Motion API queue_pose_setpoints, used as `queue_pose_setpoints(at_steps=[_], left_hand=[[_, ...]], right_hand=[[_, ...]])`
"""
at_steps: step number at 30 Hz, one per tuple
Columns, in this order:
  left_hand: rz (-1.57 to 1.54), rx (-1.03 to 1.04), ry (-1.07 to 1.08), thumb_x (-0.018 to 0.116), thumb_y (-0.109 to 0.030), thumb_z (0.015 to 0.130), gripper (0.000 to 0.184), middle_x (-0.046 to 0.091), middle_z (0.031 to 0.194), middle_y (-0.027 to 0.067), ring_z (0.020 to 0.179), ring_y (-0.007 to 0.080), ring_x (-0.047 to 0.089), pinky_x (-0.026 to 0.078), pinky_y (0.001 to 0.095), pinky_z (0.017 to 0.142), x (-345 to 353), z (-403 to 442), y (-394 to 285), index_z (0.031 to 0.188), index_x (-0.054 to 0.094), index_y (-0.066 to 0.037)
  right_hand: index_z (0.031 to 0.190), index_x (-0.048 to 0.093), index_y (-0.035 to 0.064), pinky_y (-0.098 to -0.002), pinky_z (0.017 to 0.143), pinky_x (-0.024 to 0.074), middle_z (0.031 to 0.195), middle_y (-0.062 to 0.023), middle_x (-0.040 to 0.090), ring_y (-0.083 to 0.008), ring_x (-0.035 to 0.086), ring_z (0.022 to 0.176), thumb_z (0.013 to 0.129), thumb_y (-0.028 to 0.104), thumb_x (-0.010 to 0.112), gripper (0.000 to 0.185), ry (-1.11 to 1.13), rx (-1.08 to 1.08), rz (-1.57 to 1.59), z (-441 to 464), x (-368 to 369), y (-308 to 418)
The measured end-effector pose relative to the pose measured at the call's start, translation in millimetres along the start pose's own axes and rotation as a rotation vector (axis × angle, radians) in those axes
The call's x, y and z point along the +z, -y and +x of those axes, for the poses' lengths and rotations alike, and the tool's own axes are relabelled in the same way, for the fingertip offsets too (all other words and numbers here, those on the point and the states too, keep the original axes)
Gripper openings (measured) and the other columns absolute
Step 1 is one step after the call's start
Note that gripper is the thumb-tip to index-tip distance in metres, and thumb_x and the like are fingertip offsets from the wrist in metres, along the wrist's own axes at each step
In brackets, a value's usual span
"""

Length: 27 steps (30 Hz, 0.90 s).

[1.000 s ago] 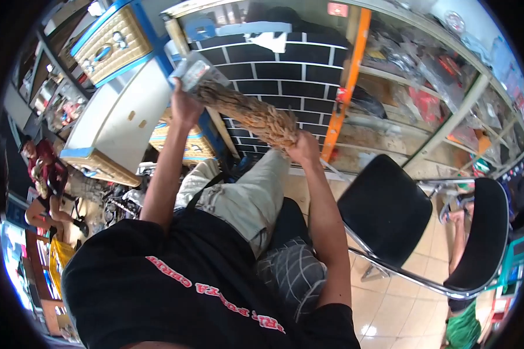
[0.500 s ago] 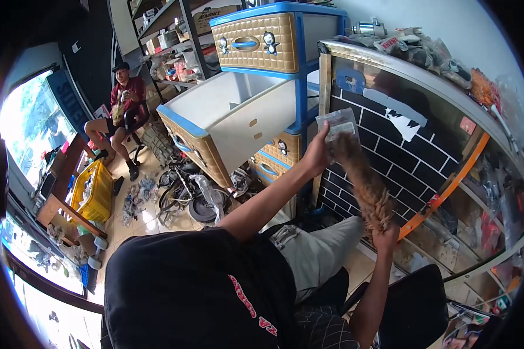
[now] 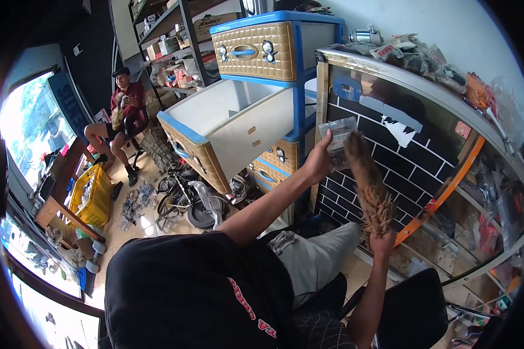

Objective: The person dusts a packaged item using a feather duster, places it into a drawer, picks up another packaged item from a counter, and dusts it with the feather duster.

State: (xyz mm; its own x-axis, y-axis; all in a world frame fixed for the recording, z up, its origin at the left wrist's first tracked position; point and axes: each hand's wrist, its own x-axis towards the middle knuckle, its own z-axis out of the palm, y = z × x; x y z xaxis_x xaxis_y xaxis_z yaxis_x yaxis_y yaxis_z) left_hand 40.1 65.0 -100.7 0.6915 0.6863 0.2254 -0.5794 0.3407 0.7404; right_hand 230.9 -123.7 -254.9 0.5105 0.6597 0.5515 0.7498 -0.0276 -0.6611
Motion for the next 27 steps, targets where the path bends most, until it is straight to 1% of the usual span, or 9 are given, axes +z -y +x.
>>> queue_pose_setpoints(at_steps=[5,8,10,15,20,23,24,25,27], left_hand=[[0.025,-0.043,-0.005,0.033,-0.053,0.093,0.061,0.043,0.13,0.0148,0.121,0.0282,0.041,0.032,0.0468,0.101,5.3,-5.9,-1.8,0.131,0.036,-0.006],[0.075,-0.002,0.012,0.032,-0.053,0.092,0.062,0.043,0.13,0.0155,0.12,0.0278,0.042,0.033,0.0464,0.101,1.4,-5.0,1.1,0.131,0.036,-0.005],[0.048,-0.009,0.046,0.032,-0.053,0.093,0.061,0.043,0.13,0.0155,0.12,0.0277,0.043,0.033,0.0468,0.101,-3.2,-4.2,0.4,0.13,0.036,-0.005],[0.081,0.001,0.012,0.03,-0.054,0.093,0.062,0.044,0.128,0.0158,0.119,0.0278,0.043,0.033,0.0483,0.1,10.7,-13.5,-4.2,0.13,0.036,-0.004],[0.066,-0.024,0.134,0.032,-0.057,0.091,0.065,0.042,0.131,0.0164,0.119,0.0288,0.043,0.032,0.0491,0.101,-6.5,-4.3,2.5,0.132,0.035,-0.007],[0.092,-0.044,-0.045,0.035,-0.058,0.09,0.063,0.045,0.13,0.0133,0.119,0.0284,0.044,0.032,0.0462,0.1,3.5,-11.5,0.6,0.131,0.038,-0.01],[0.149,0.022,0.03,0.033,-0.062,0.088,0.069,0.045,0.128,0.0158,0.12,0.0315,0.042,0.033,0.0483,0.1,1.7,-7.8,2.9,0.131,0.035,-0.008],[0.164,0.045,0.025,0.033,-0.063,0.087,0.07,0.047,0.127,0.0151,0.119,0.0294,0.044,0.033,0.0461,0.1,3.3,-8.5,3.2,0.131,0.036,-0.008],[0.104,0.011,0.132,0.033,-0.064,0.086,0.074,0.047,0.129,0.0142,0.119,0.0299,0.045,0.034,0.0461,0.1,1.8,-8.2,0.7,0.133,0.034,-0.006]], right_hand=[[0.088,0.061,-0.0012,-0.0423,0.069,0.0473,0.084,-0.0214,0.062,-0.0409,0.059,0.081,0.068,0.015,0.067,0.026,0.025,0.016,-0.021,0.2,0.0,3.9],[0.087,0.061,-0.0015,-0.0421,0.07,0.0474,0.084,-0.022,0.062,-0.0414,0.059,0.081,0.068,0.014,0.066,0.025,-0.032,0.197,0.027,-0.3,3.7,-1.3],[0.086,0.061,-0.0023,-0.042,0.069,0.0475,0.082,-0.0229,0.062,-0.0413,0.059,0.08,0.068,0.013,0.065,0.024,0.029,0.001,0.062,1.7,-0.6,0.3],[0.086,0.06,-0.0041,-0.0421,0.069,0.0473,0.081,-0.0228,0.062,-0.0418,0.059,0.079,0.069,0.011,0.064,0.023,0.017,0.109,-0.039,0.7,3.6,1.6],[0.087,0.06,-0.0036,-0.0427,0.069,0.0471,0.081,-0.0224,0.062,-0.0419,0.058,0.079,0.071,0.018,0.066,0.027,0.003,-0.103,-0.005,1.4,1.1,9.9],[0.096,0.063,0.0038,-0.0434,0.069,0.0473,0.088,-0.0213,0.062,-0.0397,0.059,0.082,0.077,0.021,0.064,0.026,0.005,0.02,-0.036,0.7,9.0,2.8],[0.094,0.064,0.0051,-0.0432,0.067,0.048,0.086,-0.0209,0.063,-0.0394,0.059,0.08,0.076,0.024,0.065,0.026,-0.098,-0.112,0.115,1.8,13.9,-3.2],[0.09,0.064,0.005,-0.0428,0.066,0.0485,0.082,-0.019,0.063,-0.0387,0.06,0.078,0.074,0.028,0.068,0.028,-0.097,-0.148,0.009,3.9,11.3,5.9],[0.08,0.063,0.0029,-0.0419,0.065,0.0483,0.076,-0.02,0.061,-0.0385,0.06,0.076,0.072,0.023,0.067,0.023,0.074,-0.205,-0.072,3.8,-4.7,15.6]])
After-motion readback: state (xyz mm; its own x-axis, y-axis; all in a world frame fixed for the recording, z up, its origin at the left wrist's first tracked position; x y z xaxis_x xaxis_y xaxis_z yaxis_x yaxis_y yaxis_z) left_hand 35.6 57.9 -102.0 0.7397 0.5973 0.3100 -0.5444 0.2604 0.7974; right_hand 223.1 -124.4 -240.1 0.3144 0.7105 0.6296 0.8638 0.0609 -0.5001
